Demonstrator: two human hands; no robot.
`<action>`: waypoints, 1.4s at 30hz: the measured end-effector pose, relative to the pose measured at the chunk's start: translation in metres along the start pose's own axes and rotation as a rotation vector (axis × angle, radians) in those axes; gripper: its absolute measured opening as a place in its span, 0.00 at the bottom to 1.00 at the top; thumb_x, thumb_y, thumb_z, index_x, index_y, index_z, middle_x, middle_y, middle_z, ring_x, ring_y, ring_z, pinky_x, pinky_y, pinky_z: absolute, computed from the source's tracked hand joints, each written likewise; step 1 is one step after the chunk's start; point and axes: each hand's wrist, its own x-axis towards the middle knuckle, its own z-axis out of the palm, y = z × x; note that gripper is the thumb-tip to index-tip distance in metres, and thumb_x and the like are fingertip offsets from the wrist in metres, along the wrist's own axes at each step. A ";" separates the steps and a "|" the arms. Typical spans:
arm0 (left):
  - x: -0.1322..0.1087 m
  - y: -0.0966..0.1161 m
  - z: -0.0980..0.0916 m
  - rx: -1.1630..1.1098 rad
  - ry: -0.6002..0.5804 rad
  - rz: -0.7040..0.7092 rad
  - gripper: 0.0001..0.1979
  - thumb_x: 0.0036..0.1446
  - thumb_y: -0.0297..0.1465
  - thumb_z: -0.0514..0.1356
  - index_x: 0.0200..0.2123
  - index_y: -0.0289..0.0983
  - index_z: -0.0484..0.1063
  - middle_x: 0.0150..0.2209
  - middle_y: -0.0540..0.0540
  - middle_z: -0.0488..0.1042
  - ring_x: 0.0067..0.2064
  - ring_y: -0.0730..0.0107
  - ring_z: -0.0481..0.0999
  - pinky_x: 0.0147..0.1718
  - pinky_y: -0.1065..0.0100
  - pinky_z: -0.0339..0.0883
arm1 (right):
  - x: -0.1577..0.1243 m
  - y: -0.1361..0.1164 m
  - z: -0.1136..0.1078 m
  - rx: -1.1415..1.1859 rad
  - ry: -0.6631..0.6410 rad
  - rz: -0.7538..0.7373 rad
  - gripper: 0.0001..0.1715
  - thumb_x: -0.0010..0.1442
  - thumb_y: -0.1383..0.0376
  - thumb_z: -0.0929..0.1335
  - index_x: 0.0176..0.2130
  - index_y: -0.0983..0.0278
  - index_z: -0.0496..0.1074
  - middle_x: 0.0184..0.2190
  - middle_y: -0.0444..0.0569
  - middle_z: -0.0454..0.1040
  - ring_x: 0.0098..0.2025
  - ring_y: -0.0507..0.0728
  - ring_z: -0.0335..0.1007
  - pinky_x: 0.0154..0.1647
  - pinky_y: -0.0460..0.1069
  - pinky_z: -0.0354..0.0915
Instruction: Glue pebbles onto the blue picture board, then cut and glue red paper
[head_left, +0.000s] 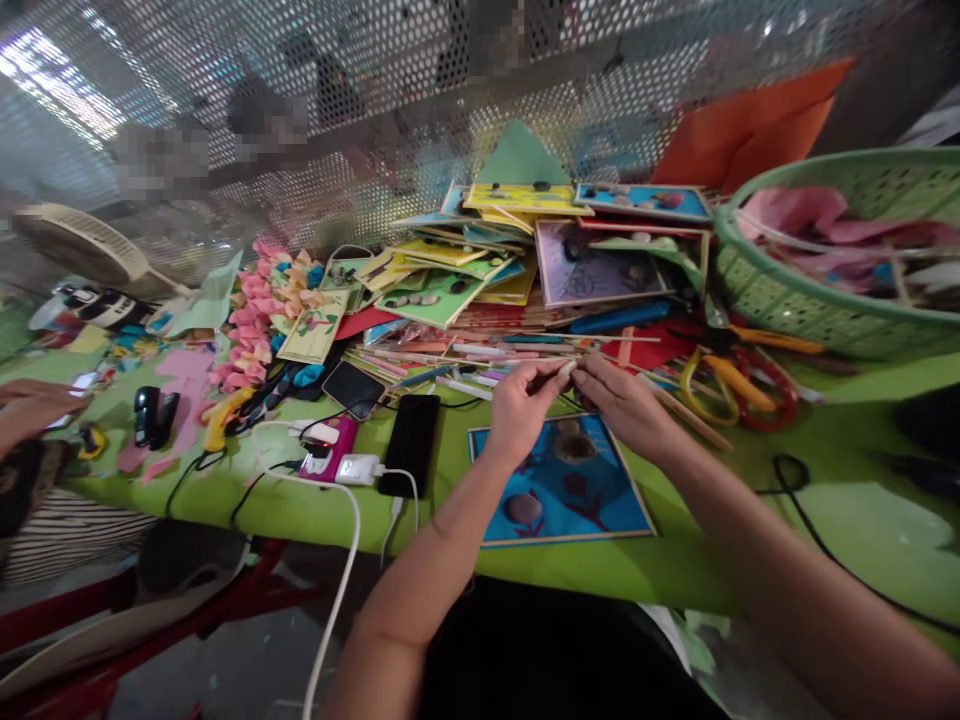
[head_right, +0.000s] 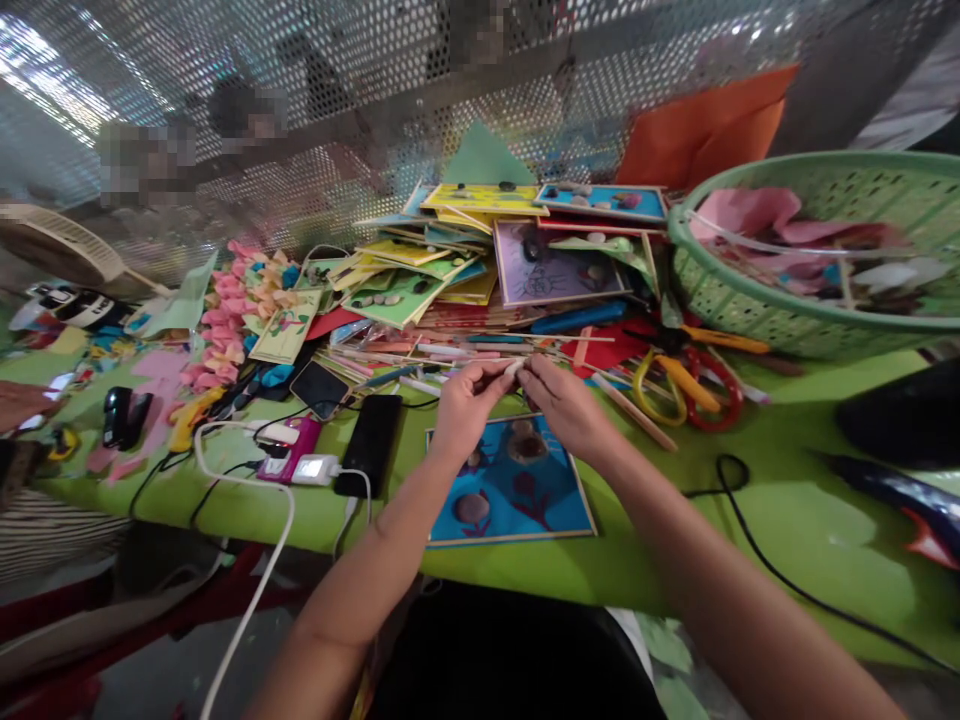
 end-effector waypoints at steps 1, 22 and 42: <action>0.000 0.000 0.000 0.031 0.003 0.008 0.17 0.58 0.44 0.69 0.42 0.37 0.81 0.43 0.42 0.83 0.44 0.62 0.82 0.48 0.60 0.76 | 0.000 -0.001 0.001 -0.015 0.010 0.000 0.16 0.67 0.51 0.60 0.32 0.58 0.60 0.26 0.43 0.63 0.29 0.55 0.58 0.30 0.50 0.56; -0.003 0.007 -0.002 -0.024 0.013 -0.100 0.18 0.56 0.45 0.69 0.42 0.37 0.82 0.40 0.45 0.83 0.41 0.63 0.81 0.46 0.59 0.76 | -0.004 -0.013 0.005 -0.151 0.096 -0.040 0.16 0.67 0.54 0.57 0.29 0.57 0.57 0.24 0.45 0.67 0.26 0.55 0.61 0.28 0.50 0.57; -0.007 0.005 -0.003 0.257 0.003 0.075 0.12 0.63 0.40 0.65 0.44 0.39 0.81 0.44 0.41 0.84 0.47 0.58 0.82 0.50 0.58 0.75 | -0.008 -0.009 0.014 -0.272 0.145 -0.010 0.13 0.63 0.56 0.57 0.29 0.56 0.56 0.23 0.47 0.67 0.25 0.58 0.58 0.29 0.51 0.48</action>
